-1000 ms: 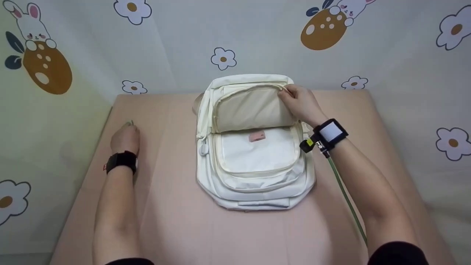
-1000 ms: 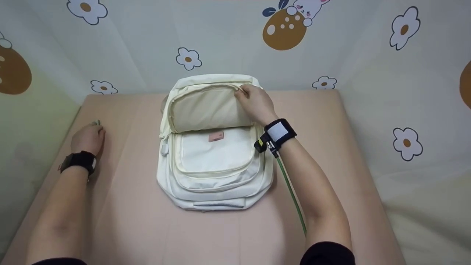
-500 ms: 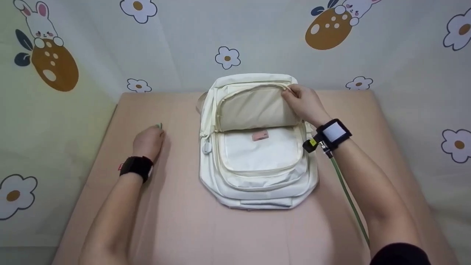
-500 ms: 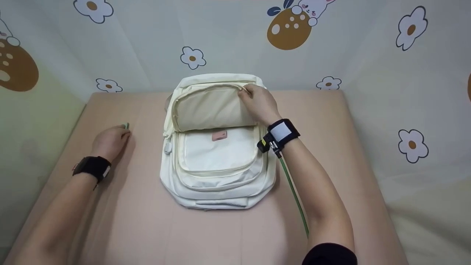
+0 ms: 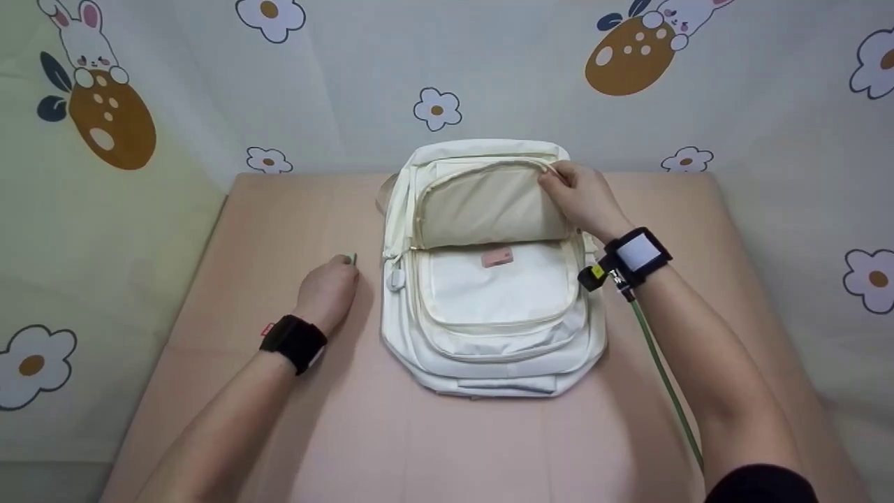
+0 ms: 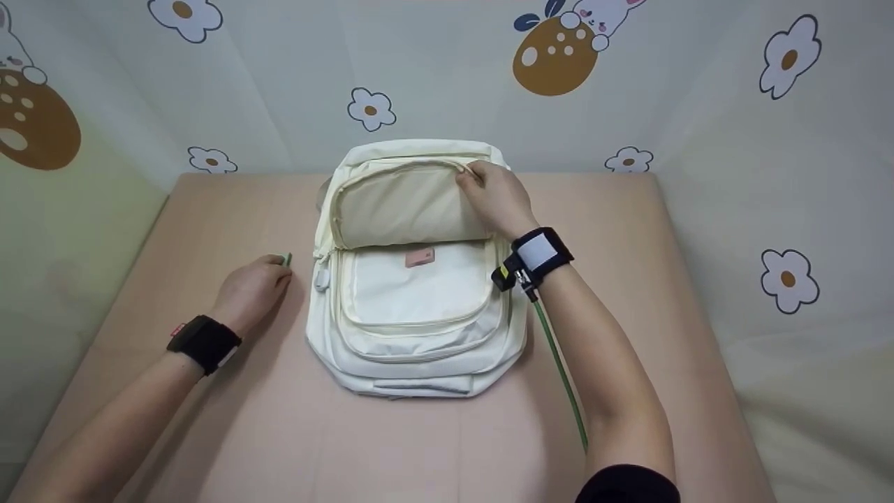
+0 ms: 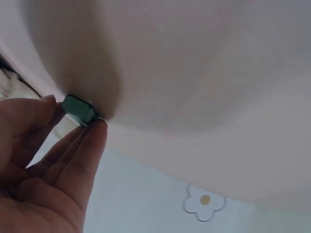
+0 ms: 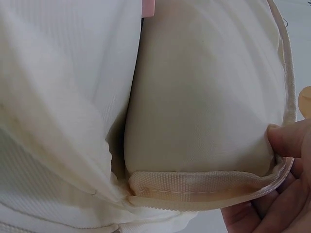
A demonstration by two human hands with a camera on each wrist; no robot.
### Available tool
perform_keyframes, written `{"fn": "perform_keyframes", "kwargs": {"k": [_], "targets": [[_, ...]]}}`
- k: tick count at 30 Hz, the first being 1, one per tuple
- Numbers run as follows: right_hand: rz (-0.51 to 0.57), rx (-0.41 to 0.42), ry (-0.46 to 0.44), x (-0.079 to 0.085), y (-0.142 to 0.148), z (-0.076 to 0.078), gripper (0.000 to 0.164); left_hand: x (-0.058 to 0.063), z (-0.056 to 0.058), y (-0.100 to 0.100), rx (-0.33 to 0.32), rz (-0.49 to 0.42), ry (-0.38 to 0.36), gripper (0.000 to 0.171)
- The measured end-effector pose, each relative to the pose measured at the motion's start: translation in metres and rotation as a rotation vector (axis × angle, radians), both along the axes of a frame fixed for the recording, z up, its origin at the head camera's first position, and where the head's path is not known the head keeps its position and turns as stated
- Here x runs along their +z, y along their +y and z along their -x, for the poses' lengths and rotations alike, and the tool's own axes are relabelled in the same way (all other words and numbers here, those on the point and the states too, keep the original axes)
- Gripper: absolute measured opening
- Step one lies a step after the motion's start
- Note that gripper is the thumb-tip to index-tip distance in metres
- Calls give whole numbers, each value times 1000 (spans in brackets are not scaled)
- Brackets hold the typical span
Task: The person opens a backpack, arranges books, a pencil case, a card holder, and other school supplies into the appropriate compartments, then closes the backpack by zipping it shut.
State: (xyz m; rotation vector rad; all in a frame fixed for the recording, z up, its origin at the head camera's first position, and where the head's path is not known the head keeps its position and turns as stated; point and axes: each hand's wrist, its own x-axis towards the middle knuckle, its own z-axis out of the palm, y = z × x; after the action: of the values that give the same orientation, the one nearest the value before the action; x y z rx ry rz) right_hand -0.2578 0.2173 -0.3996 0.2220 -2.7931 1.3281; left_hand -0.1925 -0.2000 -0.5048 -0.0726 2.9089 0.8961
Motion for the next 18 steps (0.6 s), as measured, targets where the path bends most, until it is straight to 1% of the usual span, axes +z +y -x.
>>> {"fn": "perform_keyframes", "kwargs": {"k": [1,4,6,8,11,12,14,18], "targets": [[-2,0,-1,0,0,0,28,0,-3,3,0,-3,-7,36],[-1,-2,-4,0,1,0,28,0,-13,9,-43,37,15,37],[2,-2,-4,0,1,0,28,0,-18,11,-122,124,71,34],[7,-3,-1,0,1,-1,27,-1,-20,12,-204,223,152,29],[9,1,1,0,1,-1,28,1,-20,12,-264,304,227,22],[12,1,-1,0,1,-1,28,2,-19,12,-258,300,228,19],[13,2,-5,0,1,-2,29,5,-17,13,-231,284,205,20],[15,-4,-15,-1,1,-2,29,12,-8,13,-154,266,135,33]]}}
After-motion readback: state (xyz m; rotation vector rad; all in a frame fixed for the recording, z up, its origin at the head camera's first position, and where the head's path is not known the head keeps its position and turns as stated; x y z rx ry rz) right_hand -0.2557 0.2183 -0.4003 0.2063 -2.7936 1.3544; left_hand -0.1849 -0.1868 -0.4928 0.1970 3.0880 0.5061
